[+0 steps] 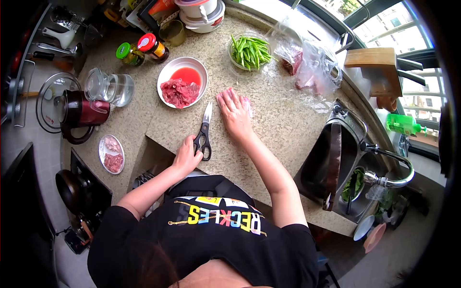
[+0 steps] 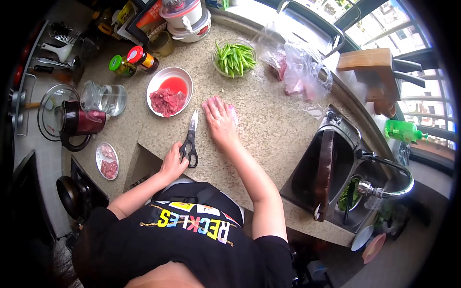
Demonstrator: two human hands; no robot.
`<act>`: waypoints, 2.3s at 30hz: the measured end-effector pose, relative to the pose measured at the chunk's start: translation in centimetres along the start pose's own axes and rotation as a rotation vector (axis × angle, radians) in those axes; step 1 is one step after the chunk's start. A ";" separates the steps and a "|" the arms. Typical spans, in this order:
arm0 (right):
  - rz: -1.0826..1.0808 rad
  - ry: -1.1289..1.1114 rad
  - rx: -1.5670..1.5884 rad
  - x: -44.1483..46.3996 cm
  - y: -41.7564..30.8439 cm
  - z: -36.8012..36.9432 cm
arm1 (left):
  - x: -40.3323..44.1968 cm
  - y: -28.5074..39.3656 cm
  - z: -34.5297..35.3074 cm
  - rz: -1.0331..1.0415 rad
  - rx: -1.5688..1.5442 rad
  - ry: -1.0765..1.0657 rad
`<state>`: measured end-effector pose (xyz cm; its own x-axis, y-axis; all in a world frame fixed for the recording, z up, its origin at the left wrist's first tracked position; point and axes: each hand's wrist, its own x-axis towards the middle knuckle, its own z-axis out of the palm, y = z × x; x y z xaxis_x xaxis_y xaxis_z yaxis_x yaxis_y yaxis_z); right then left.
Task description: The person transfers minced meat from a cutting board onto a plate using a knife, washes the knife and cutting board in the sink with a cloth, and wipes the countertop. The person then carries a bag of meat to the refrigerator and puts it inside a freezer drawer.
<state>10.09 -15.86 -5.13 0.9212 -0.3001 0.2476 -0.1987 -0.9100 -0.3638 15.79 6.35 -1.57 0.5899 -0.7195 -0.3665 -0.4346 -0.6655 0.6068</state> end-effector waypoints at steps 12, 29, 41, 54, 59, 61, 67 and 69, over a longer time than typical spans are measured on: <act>0.083 0.163 -0.075 5.3 3.7 2.8 | -0.2 -2.2 1.9 0.022 0.028 0.115; 1.363 0.394 -0.332 -15.3 13.1 -6.6 | 0.3 3.5 -2.5 -0.075 0.510 -0.218; 1.029 0.796 -0.137 -23.4 10.6 -6.0 | 13.8 14.3 -1.1 0.439 -0.245 -0.273; 0.924 0.530 -0.048 -12.1 8.7 -9.1 | 25.5 28.1 3.9 -0.114 -1.065 -0.072; 0.947 0.530 0.023 -2.0 14.7 -14.1 | 26.8 28.0 7.3 0.248 -0.883 0.138; 0.948 0.485 0.060 0.4 18.1 -14.2 | 27.4 28.4 7.5 0.340 -0.963 0.167; 0.875 0.580 0.261 1.8 25.4 -11.0 | 29.4 30.9 6.3 0.292 -1.240 0.289; 0.783 0.646 0.497 1.5 26.4 -10.4 | 30.2 31.3 6.3 0.164 -1.083 0.329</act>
<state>2.75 -43.28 -5.03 0.2271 -0.9607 0.1599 -0.3578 -0.2350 -0.9037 15.67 -37.41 1.87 0.7995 -0.5884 -0.1212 0.1977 0.0671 0.9780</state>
